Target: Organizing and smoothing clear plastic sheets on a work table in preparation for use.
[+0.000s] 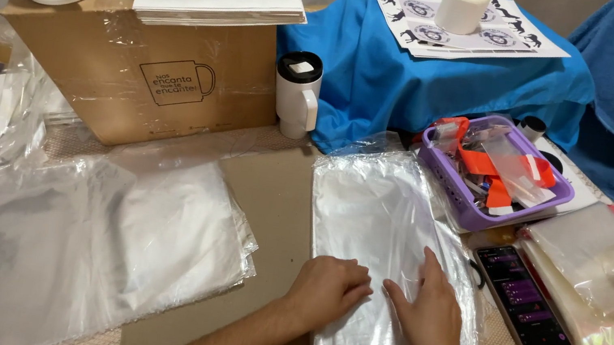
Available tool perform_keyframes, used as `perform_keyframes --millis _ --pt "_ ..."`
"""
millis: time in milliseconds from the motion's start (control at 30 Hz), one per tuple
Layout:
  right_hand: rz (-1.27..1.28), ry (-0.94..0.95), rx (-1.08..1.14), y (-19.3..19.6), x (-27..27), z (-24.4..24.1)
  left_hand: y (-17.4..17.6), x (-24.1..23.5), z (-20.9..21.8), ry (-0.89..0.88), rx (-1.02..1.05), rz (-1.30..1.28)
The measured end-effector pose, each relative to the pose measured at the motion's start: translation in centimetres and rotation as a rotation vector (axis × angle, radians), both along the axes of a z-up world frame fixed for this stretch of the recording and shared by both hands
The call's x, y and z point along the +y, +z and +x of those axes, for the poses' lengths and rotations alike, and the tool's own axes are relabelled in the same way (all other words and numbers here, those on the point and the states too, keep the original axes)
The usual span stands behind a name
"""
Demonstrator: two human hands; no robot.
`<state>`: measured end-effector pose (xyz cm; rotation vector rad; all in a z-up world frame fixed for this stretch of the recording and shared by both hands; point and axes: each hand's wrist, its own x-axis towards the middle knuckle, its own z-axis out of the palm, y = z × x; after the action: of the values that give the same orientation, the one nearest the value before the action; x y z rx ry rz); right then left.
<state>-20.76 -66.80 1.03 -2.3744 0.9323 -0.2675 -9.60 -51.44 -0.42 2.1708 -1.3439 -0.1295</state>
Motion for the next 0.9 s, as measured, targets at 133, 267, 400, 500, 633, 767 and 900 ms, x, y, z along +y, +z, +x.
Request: perform_keyframes --millis 133,267,400,500,633,767,900 --pt "0.078 -0.028 0.03 1.0 0.4 1.0 2.2 -1.9 1.8 0.119 0.388 -0.063" --pt "0.1 0.05 -0.011 0.8 1.1 1.3 2.4 -3.5 3.9 0.297 0.854 -0.134" --pt "0.345 0.03 -0.127 2.7 2.5 1.5 5.4 -3.8 3.9 0.359 0.942 0.024" --pt "0.825 0.071 -0.275 2.0 2.8 2.5 3.2 -4.8 4.9 0.308 0.948 -0.002" --pt "0.709 0.196 -0.313 1.4 3.3 1.9 0.9 -5.2 5.3 0.346 1.023 -0.146" --pt "0.676 0.349 -0.619 0.9 3.4 1.6 3.6 -4.1 4.8 0.325 1.173 -0.171" --pt "0.544 0.526 -0.718 1.2 4.3 1.2 6.8 -2.6 4.0 0.291 1.263 -0.156"
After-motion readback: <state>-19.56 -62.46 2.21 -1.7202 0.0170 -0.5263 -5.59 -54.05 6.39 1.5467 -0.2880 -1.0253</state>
